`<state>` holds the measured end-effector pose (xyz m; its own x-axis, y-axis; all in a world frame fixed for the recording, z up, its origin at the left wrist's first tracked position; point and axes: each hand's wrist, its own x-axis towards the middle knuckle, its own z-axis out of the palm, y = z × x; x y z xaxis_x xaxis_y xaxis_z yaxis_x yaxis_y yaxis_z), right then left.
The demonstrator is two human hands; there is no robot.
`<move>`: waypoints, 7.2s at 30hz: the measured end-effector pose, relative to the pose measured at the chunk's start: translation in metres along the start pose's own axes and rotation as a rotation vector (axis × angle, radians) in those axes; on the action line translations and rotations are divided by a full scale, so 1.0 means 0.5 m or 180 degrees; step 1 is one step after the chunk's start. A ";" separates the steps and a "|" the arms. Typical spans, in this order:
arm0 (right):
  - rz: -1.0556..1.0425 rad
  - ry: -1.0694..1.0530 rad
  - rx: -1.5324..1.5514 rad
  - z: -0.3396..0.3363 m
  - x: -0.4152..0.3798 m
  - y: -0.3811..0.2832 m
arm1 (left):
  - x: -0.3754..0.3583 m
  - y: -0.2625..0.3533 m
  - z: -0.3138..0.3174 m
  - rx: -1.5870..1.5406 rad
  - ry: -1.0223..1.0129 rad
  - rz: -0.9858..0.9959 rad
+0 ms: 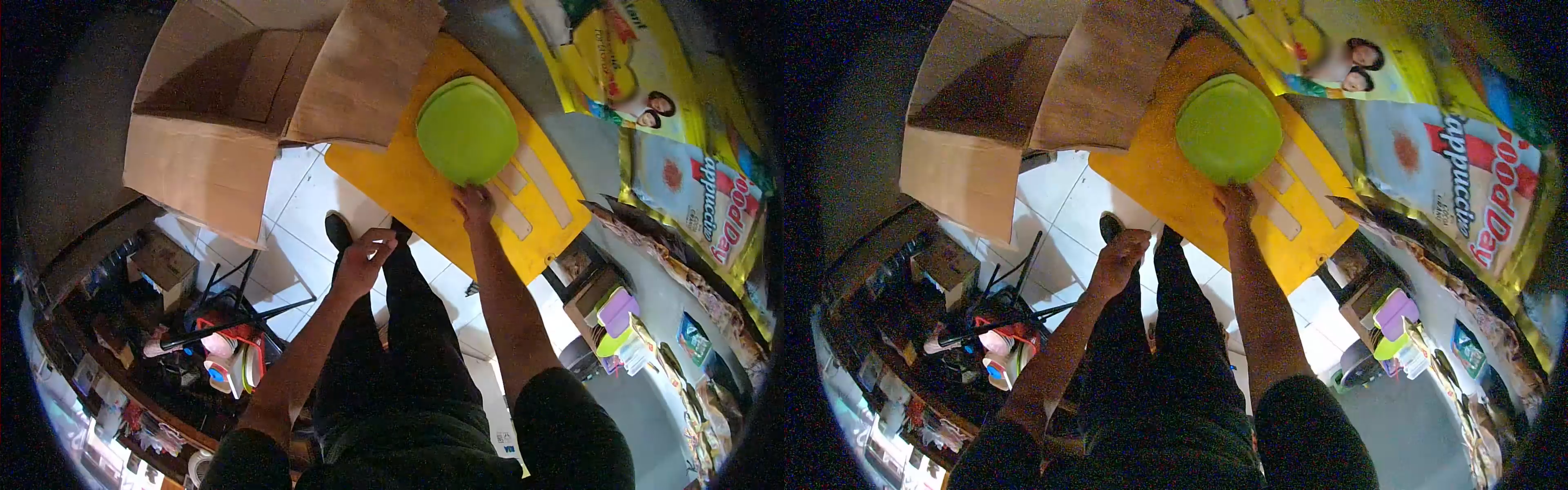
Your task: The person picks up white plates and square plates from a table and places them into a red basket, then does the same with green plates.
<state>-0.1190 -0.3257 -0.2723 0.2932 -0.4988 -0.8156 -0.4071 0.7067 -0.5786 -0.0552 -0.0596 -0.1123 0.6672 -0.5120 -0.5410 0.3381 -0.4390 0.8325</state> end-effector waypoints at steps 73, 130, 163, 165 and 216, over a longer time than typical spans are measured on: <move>-0.1181 -0.4274 -0.2478 0.415 -1.043 -0.046 | -1.088 -0.073 -0.022 -0.2803 0.6567 0.0332; -0.1915 -0.4951 -0.3595 0.590 -1.305 0.324 | -1.436 -0.255 -0.113 -0.2502 0.7493 0.0075; -0.3518 -0.6375 -0.4997 0.692 -1.124 0.669 | -1.113 -0.635 -0.428 0.1145 0.3204 -0.0973; -0.3714 -0.6514 -0.4939 0.687 -1.117 0.688 | -1.104 -0.654 -0.430 0.0921 0.3113 -0.0972; -0.4500 -0.7330 -0.5627 0.670 -1.147 0.847 | -1.119 -0.747 -0.424 0.0244 0.3811 -0.1031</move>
<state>-0.1696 0.4278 -0.0482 -0.0895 0.9851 -0.1469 0.7900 -0.0196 -0.6128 -0.4142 0.5473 -0.0952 0.7595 0.6058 -0.2371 0.5874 -0.4820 0.6501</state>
